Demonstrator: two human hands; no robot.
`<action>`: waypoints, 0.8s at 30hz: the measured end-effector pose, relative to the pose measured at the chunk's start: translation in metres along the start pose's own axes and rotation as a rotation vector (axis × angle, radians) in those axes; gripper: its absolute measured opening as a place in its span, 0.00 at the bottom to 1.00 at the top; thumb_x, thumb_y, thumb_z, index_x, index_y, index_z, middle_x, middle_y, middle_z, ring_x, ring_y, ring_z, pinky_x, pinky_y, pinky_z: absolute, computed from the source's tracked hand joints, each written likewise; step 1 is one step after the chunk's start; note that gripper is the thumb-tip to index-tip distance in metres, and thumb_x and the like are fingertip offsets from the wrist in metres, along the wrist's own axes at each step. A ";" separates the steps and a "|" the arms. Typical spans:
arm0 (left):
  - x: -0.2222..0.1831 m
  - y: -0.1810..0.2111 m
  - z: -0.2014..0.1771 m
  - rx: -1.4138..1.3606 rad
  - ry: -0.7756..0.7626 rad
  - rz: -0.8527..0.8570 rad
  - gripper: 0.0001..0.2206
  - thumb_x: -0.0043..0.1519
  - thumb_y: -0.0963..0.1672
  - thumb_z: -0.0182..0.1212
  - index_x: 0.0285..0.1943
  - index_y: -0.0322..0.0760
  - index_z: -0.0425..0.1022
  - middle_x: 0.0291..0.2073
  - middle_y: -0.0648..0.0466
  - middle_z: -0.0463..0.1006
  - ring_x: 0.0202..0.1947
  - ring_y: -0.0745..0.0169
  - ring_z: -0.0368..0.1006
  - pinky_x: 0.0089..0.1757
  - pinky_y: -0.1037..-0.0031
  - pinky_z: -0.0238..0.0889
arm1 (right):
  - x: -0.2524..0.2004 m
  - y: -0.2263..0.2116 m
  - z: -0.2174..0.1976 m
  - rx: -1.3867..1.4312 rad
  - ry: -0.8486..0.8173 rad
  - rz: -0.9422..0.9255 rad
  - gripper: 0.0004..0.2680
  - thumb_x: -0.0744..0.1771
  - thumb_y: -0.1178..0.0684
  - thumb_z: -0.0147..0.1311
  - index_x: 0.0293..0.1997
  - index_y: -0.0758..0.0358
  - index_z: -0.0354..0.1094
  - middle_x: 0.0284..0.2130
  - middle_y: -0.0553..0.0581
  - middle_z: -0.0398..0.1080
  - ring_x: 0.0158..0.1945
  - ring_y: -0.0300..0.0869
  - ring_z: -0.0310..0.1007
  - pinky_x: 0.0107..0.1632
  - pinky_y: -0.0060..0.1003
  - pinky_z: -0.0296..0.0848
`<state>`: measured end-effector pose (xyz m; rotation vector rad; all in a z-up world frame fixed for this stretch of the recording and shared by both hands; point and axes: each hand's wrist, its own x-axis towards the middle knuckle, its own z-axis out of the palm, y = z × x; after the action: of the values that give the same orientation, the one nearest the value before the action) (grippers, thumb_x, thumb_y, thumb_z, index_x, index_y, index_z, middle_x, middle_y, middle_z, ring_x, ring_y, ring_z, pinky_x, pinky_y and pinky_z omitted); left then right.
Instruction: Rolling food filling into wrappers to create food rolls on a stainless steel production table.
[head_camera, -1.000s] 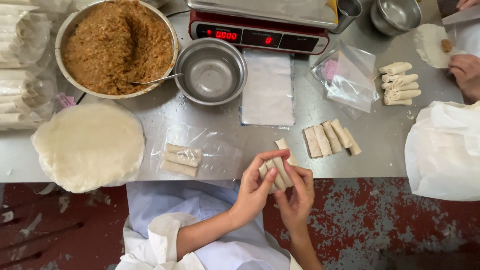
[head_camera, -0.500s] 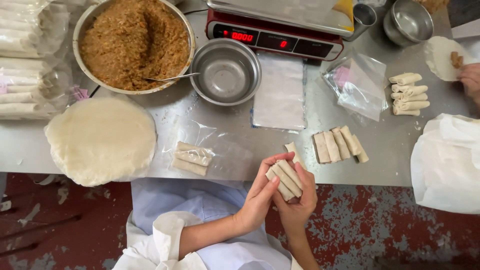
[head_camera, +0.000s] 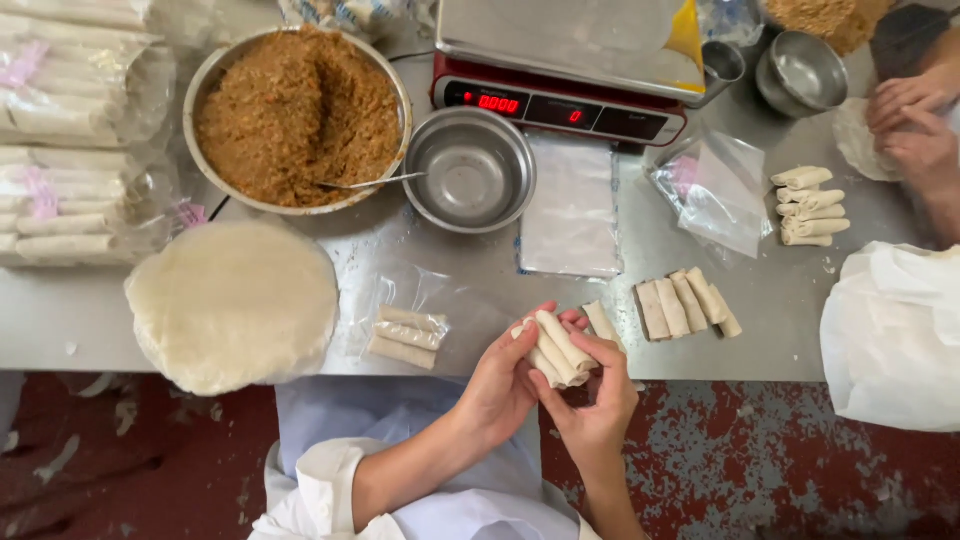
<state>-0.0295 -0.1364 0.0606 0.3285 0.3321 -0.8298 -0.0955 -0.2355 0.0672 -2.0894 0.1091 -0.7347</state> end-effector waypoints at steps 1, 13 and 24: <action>-0.001 0.001 0.000 -0.023 0.012 0.028 0.18 0.67 0.46 0.53 0.64 0.33 0.65 0.58 0.44 0.75 0.64 0.48 0.70 0.63 0.63 0.64 | 0.001 0.001 0.002 0.008 -0.020 0.005 0.19 0.63 0.54 0.66 0.57 0.66 0.63 0.50 0.64 0.72 0.54 0.48 0.78 0.52 0.35 0.83; -0.035 0.018 -0.003 0.608 -0.426 0.415 0.40 0.67 0.62 0.46 0.80 0.42 0.40 0.79 0.47 0.45 0.75 0.55 0.48 0.68 0.60 0.48 | 0.004 0.032 0.010 0.615 -0.074 0.316 0.21 0.62 0.43 0.68 0.56 0.61 0.69 0.40 0.53 0.72 0.30 0.33 0.65 0.26 0.24 0.66; -0.074 0.074 -0.017 0.929 -0.425 0.633 0.29 0.72 0.56 0.43 0.74 0.33 0.56 0.68 0.42 0.66 0.72 0.51 0.60 0.67 0.61 0.49 | -0.007 0.091 0.024 1.576 -0.263 0.506 0.20 0.69 0.52 0.63 0.65 0.65 0.57 0.46 0.61 0.67 0.28 0.29 0.56 0.27 0.17 0.61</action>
<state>-0.0226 -0.0341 0.0867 1.0383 -0.5710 -0.3548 -0.0713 -0.2701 -0.0170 -0.5619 -0.0824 -0.0623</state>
